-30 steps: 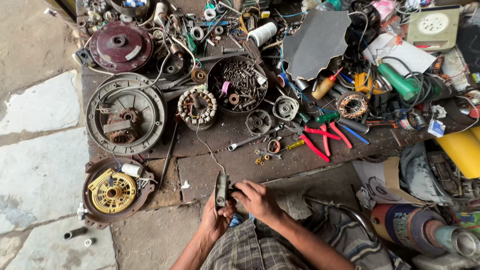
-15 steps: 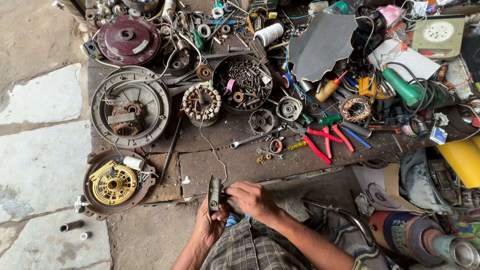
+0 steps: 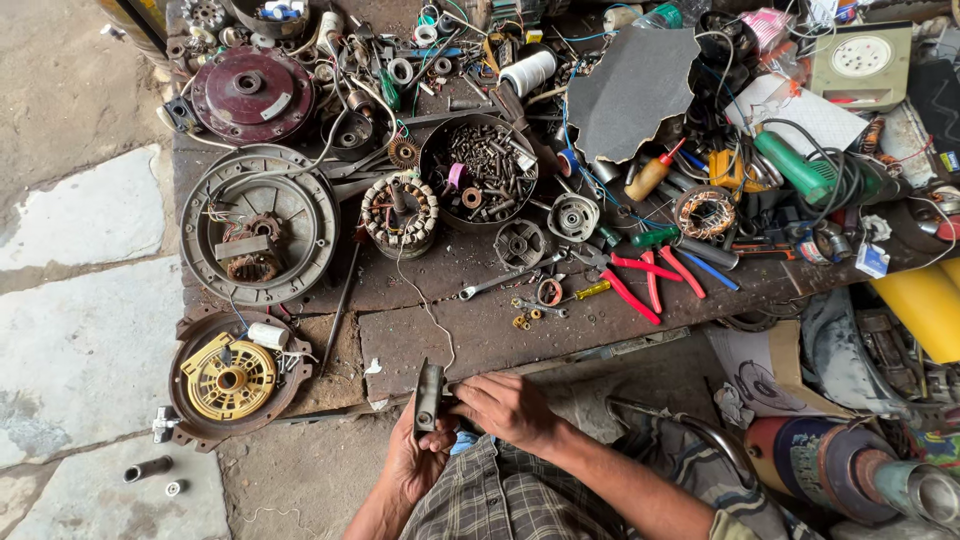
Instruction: The person disassembles and reassembles small electrical motor components on a cluttered workbench. They use pliers and a screwdriver to remove and install parts, handling wires and metal housings throughout the process.
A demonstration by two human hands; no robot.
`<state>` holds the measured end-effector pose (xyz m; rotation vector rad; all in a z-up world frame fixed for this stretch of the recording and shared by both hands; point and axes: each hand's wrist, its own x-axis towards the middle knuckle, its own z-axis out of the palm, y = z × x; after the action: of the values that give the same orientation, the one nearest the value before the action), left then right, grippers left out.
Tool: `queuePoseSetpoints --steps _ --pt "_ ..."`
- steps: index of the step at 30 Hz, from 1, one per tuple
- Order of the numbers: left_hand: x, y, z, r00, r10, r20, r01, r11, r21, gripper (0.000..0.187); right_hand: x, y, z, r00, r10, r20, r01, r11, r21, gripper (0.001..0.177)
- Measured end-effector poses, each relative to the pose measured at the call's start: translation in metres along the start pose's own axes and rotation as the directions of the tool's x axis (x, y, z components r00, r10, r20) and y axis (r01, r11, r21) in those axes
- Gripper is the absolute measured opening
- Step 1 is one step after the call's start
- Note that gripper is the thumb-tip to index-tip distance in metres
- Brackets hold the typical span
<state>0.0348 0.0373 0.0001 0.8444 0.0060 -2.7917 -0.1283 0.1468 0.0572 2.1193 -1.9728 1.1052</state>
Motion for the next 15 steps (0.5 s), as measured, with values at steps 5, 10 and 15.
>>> queuePoseSetpoints --steps 5,10,15 --pt "-0.009 0.005 0.012 0.992 0.019 -0.128 0.001 0.988 0.158 0.025 0.006 -0.006 0.001 0.948 0.27 0.171 -0.298 0.939 0.173 0.031" --pt "-0.015 0.008 0.019 0.99 0.106 -0.097 -0.081 0.97 0.231 0.027 0.016 -0.016 -0.001 0.942 0.3 0.15 -0.332 0.899 0.285 0.017" --pt "-0.01 0.012 0.016 0.99 0.115 -0.078 -0.1 0.98 0.17 0.029 0.017 -0.015 0.004 0.974 0.22 0.051 -0.225 0.931 0.287 0.019"
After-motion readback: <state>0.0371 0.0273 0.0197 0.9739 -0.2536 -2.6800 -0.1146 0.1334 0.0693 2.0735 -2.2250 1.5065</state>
